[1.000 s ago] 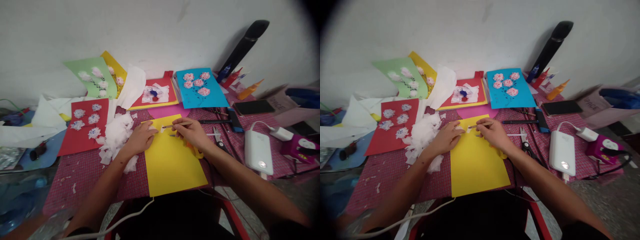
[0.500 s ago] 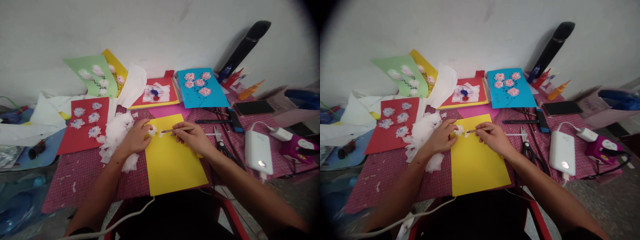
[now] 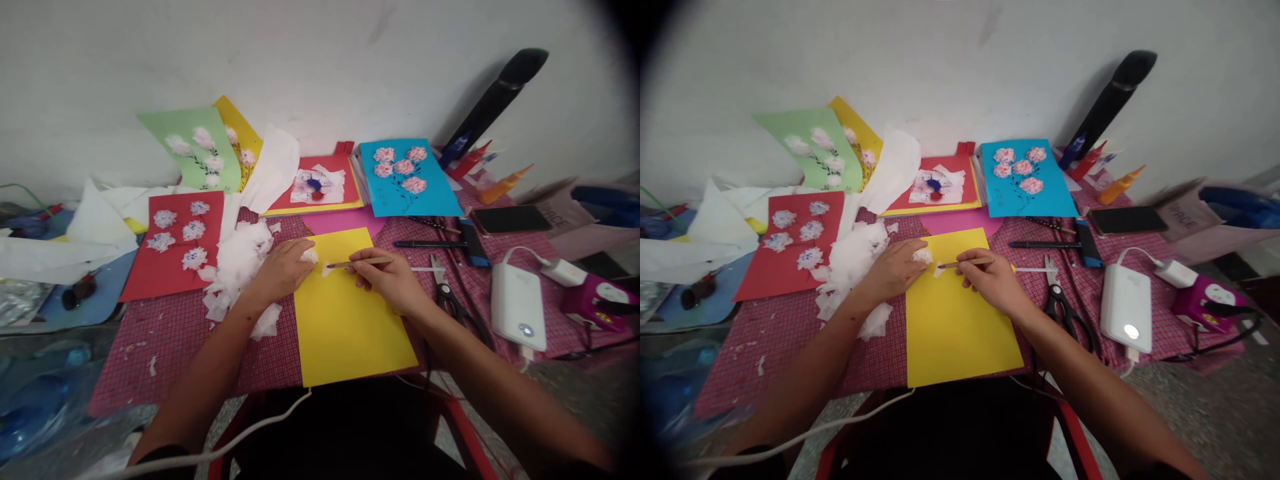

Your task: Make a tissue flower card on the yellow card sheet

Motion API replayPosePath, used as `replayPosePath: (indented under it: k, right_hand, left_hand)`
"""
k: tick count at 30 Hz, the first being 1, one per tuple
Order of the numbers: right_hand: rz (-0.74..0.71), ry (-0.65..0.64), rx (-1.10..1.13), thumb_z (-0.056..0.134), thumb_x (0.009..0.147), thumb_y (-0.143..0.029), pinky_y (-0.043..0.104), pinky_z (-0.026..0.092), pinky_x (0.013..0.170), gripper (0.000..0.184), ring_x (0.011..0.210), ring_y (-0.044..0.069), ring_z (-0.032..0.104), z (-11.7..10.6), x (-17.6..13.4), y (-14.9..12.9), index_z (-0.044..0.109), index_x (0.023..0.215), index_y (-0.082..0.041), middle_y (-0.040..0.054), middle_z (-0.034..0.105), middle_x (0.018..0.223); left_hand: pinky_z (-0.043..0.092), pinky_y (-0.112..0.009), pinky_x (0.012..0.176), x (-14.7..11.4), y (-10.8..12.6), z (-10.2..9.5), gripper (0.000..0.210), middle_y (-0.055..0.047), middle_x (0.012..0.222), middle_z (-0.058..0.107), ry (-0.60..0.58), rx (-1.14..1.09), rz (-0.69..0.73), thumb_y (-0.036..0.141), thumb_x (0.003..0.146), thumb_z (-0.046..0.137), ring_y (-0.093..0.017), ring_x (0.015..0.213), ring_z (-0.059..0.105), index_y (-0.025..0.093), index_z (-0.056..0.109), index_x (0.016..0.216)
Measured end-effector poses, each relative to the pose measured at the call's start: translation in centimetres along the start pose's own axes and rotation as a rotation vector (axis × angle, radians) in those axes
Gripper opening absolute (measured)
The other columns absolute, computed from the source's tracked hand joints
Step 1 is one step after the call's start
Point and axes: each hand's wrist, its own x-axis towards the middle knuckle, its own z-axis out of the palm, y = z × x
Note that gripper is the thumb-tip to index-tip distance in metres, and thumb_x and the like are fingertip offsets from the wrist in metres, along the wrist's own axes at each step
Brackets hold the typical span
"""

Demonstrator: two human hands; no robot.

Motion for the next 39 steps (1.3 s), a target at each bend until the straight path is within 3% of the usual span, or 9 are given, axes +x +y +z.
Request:
replayPosePath:
  k: [16, 30, 39]
  right_hand:
    - [0.008, 0.010, 0.004, 0.075, 0.080, -0.044, 0.025, 0.048, 0.049, 0.032, 0.057, 0.013, 0.064, 0.8, -0.3, 0.0, 0.070, 0.096, -0.017, 0.0070, 0.076, 0.083]
    - [0.021, 0.009, 0.007, 0.076, 0.079, -0.048, 0.026, 0.048, 0.049, 0.036, 0.055, 0.013, 0.062, 1.0, -0.8, -0.1, 0.070, 0.094, -0.016, 0.0068, 0.075, 0.080]
    - [0.007, -0.002, 0.002, 0.074, 0.082, -0.049, 0.026, 0.049, 0.049, 0.036, 0.058, 0.014, 0.065, 1.1, -1.2, 0.2, 0.071, 0.098, -0.017, 0.0080, 0.077, 0.085]
  left_hand:
    - [0.049, -0.047, 0.114, -0.1, -0.8, 1.2, 0.019, -0.017, 0.141, 0.058, -0.012, -0.124, -0.087, 0.017, 0.101, 0.048, -0.026, 0.134, 0.055, 0.015, 0.066, 0.096]
    - [0.050, -0.048, 0.111, 0.1, -0.5, 0.1, 0.023, -0.012, 0.133, 0.065, -0.044, 0.022, 0.076, 0.018, 0.102, 0.050, -0.029, 0.131, 0.057, 0.016, 0.071, 0.094]
    - [0.049, -0.049, 0.113, 0.4, -0.6, 0.8, 0.021, -0.015, 0.133, 0.063, -0.056, -0.037, -0.015, 0.018, 0.103, 0.046, -0.028, 0.132, 0.056, 0.016, 0.067, 0.099]
